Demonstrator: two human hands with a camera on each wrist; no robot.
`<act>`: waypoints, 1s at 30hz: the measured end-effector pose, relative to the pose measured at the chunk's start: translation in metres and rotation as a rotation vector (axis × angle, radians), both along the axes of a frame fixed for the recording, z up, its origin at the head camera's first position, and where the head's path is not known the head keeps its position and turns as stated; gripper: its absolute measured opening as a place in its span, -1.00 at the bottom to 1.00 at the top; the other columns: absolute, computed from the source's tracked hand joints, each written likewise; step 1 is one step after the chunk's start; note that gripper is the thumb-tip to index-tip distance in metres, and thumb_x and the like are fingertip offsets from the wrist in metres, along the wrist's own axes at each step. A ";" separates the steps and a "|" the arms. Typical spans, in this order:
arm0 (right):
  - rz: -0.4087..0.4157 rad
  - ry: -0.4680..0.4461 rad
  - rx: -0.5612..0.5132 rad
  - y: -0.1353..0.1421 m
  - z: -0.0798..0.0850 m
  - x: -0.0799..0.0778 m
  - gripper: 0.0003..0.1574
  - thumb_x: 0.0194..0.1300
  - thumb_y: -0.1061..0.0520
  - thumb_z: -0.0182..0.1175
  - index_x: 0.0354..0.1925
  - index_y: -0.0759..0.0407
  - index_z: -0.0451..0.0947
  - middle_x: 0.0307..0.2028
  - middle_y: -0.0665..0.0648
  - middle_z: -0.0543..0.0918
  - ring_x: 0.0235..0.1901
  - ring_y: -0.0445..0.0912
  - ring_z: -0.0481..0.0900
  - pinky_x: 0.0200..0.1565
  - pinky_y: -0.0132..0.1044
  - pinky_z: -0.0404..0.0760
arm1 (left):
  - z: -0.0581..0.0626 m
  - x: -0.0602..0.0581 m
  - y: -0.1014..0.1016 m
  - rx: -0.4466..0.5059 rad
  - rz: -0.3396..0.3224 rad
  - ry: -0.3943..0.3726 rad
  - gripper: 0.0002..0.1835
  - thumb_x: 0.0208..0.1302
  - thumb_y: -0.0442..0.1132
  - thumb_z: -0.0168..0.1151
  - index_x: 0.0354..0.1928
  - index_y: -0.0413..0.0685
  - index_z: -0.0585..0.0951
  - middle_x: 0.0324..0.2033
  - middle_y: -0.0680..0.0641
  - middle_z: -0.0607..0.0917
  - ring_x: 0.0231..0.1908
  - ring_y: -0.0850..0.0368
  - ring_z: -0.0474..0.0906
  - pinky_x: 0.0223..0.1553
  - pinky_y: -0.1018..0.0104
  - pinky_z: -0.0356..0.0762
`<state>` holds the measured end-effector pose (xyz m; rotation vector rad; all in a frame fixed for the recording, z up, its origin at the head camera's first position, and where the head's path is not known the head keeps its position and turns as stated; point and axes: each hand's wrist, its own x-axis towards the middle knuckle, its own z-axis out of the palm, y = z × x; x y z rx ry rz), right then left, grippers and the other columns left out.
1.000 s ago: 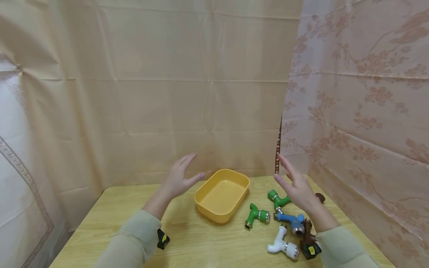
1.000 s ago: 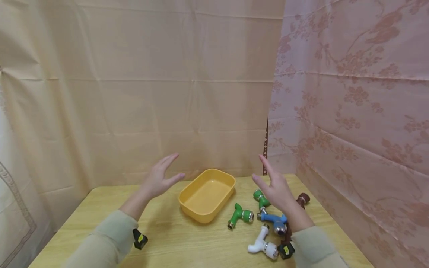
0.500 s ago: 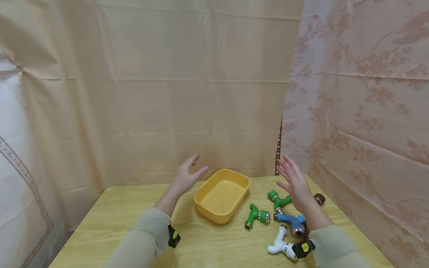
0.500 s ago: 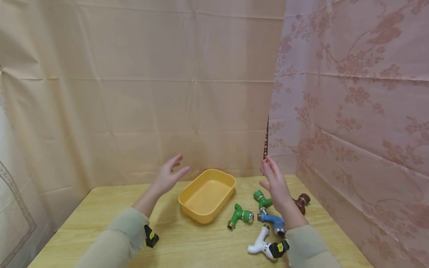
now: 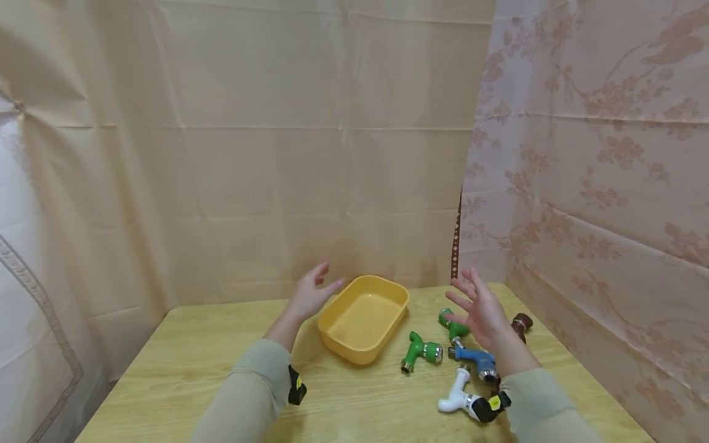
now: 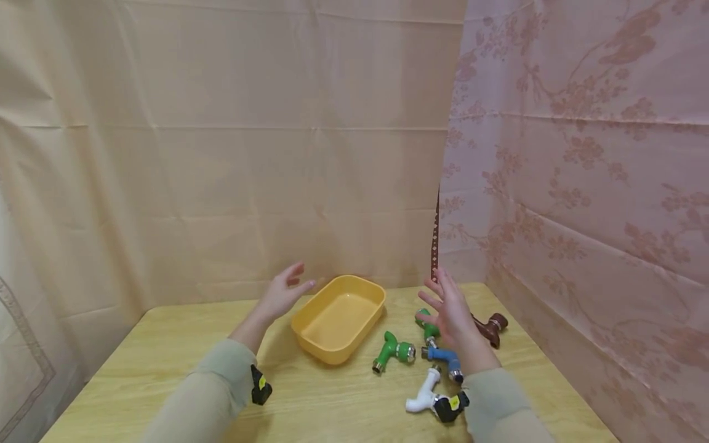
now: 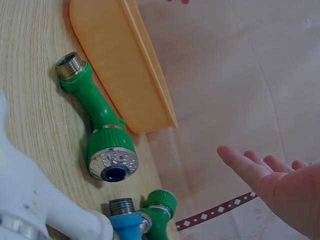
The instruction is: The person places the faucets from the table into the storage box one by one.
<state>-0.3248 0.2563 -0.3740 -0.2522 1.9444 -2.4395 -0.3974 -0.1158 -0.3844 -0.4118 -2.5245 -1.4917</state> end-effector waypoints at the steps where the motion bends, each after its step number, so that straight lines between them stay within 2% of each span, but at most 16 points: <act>1: 0.002 -0.011 -0.017 0.000 -0.001 -0.001 0.11 0.52 -0.46 -0.25 0.63 0.06 -0.45 0.59 0.30 -0.16 0.52 0.31 -0.06 0.35 0.40 0.24 | -0.002 -0.002 0.001 0.007 0.005 -0.015 -0.15 0.36 0.09 0.33 0.53 -0.17 0.27 0.41 -0.24 0.41 0.34 -0.32 0.35 0.35 -0.19 0.38; 6: -0.008 -0.074 -0.110 0.000 -0.005 -0.003 0.12 0.50 -0.47 -0.20 0.63 0.03 -0.44 0.60 0.29 -0.14 0.52 0.28 -0.03 0.38 0.42 0.16 | -0.009 -0.007 0.007 0.041 0.011 -0.075 -0.20 0.39 0.00 0.31 0.52 -0.22 0.26 0.39 -0.29 0.42 0.32 -0.35 0.36 0.34 -0.18 0.40; 12: -0.015 -0.145 -0.197 -0.003 -0.012 -0.006 0.14 0.48 -0.49 -0.15 0.64 -0.01 -0.41 0.60 0.27 -0.13 0.52 0.27 -0.02 0.36 0.42 0.19 | -0.019 -0.009 0.014 0.056 -0.016 -0.086 -0.24 0.39 -0.11 0.32 0.47 -0.37 0.28 0.35 -0.41 0.41 0.29 -0.40 0.40 0.30 -0.16 0.46; 15: -0.008 -0.169 -0.219 -0.004 -0.017 -0.006 0.16 0.47 -0.49 -0.12 0.64 -0.02 -0.41 0.60 0.27 -0.14 0.52 0.27 -0.03 0.36 0.42 0.20 | -0.025 -0.009 0.016 0.053 -0.008 -0.086 -0.27 0.39 -0.14 0.32 0.44 -0.41 0.30 0.31 -0.45 0.44 0.27 -0.37 0.44 0.29 -0.13 0.49; 24: -0.007 -0.192 -0.188 -0.008 -0.026 -0.006 0.17 0.47 -0.49 -0.11 0.64 0.02 -0.39 0.59 0.30 -0.10 0.50 0.28 0.02 0.33 0.42 0.28 | -0.038 -0.008 0.015 -0.019 0.028 -0.077 -0.35 0.39 -0.18 0.30 0.37 -0.45 0.38 0.21 -0.46 0.53 0.25 -0.36 0.44 0.32 -0.15 0.43; 30: -0.009 -0.203 -0.134 -0.010 -0.030 -0.006 0.14 0.50 -0.46 -0.14 0.64 0.08 -0.37 0.58 0.35 -0.07 0.49 0.33 0.02 0.27 0.42 0.37 | -0.048 -0.011 0.009 -0.066 0.020 -0.112 -0.42 0.38 -0.33 0.26 0.36 -0.46 0.39 0.14 -0.46 0.58 0.19 -0.35 0.50 0.22 -0.12 0.54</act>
